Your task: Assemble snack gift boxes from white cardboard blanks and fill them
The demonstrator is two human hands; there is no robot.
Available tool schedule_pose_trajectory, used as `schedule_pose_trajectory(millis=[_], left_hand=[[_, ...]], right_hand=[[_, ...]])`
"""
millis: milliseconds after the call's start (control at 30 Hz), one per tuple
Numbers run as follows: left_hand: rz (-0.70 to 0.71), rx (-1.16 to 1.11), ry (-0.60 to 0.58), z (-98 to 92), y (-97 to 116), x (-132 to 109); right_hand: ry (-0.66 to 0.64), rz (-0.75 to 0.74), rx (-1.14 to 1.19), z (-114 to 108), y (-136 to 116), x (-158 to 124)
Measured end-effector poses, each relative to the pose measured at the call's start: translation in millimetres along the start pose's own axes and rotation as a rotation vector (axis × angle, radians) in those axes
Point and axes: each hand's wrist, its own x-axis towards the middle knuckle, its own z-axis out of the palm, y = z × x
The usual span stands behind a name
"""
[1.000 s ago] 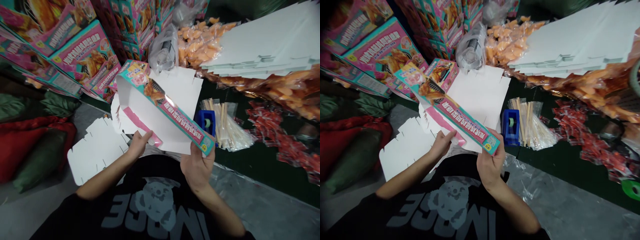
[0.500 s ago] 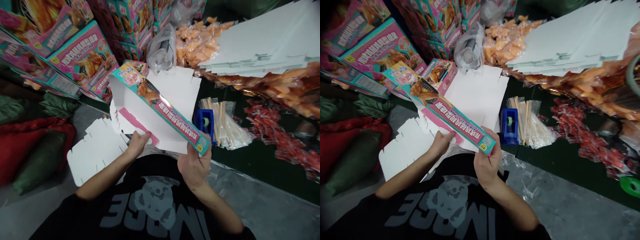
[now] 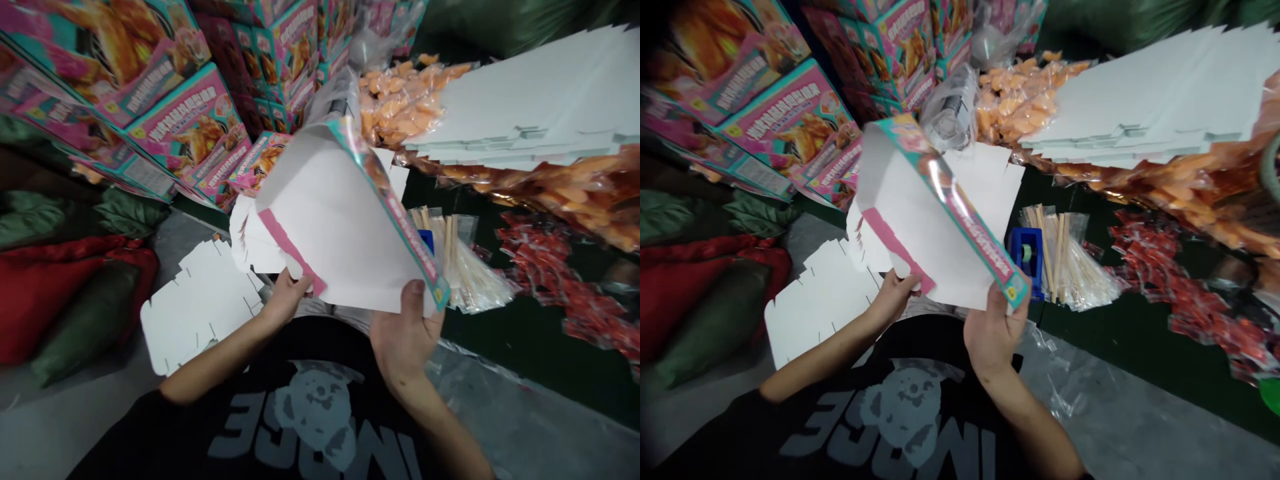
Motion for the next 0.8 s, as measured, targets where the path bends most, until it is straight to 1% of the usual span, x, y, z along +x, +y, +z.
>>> schedule_pose_trajectory(millis=[100, 233, 300, 367, 433, 500, 567, 667, 733, 800], left_hand=[[0.042, 0.076, -0.016, 7.3, 2.6, -2.1], [0.114, 0.190, -0.075, 13.7, 10.6, -3.6], [0.149, 0.221, -0.077, 15.5, 13.3, -4.1], [0.138, 0.247, -0.063, 15.6, 13.8, -2.9], [0.135, 0.258, -0.082, 13.3, 13.0, 0.5], [0.159, 0.255, -0.125, 8.8, 13.3, 5.9], [0.178, 0.264, -0.162, 3.4, 16.4, 11.9], [0.223, 0.251, -0.185, -3.1, 26.0, 18.8], [0.269, 0.215, -0.200, -5.1, 33.1, 20.9], [0.278, 0.188, -0.213, -5.4, 38.4, 22.3]], right_hand=[[0.040, 0.042, -0.017, -2.0, -4.5, 4.5], [0.097, 0.054, -0.066, -4.9, -9.8, 8.0], [0.130, 0.059, -0.073, -5.5, -10.6, 8.4], [0.163, 0.061, -0.069, -5.7, -10.3, 7.6], [0.169, 0.064, -0.068, -6.5, -10.2, 6.0], [0.120, 0.071, -0.089, -9.7, -11.6, 4.9], [0.033, 0.074, -0.132, -17.5, -14.4, 6.0], [-0.091, 0.066, -0.220, -38.5, -18.2, 12.4], [-0.135, 0.035, -0.303, -55.0, -18.5, 17.7], [-0.159, -0.023, -0.399, -68.1, -18.3, 21.1]])
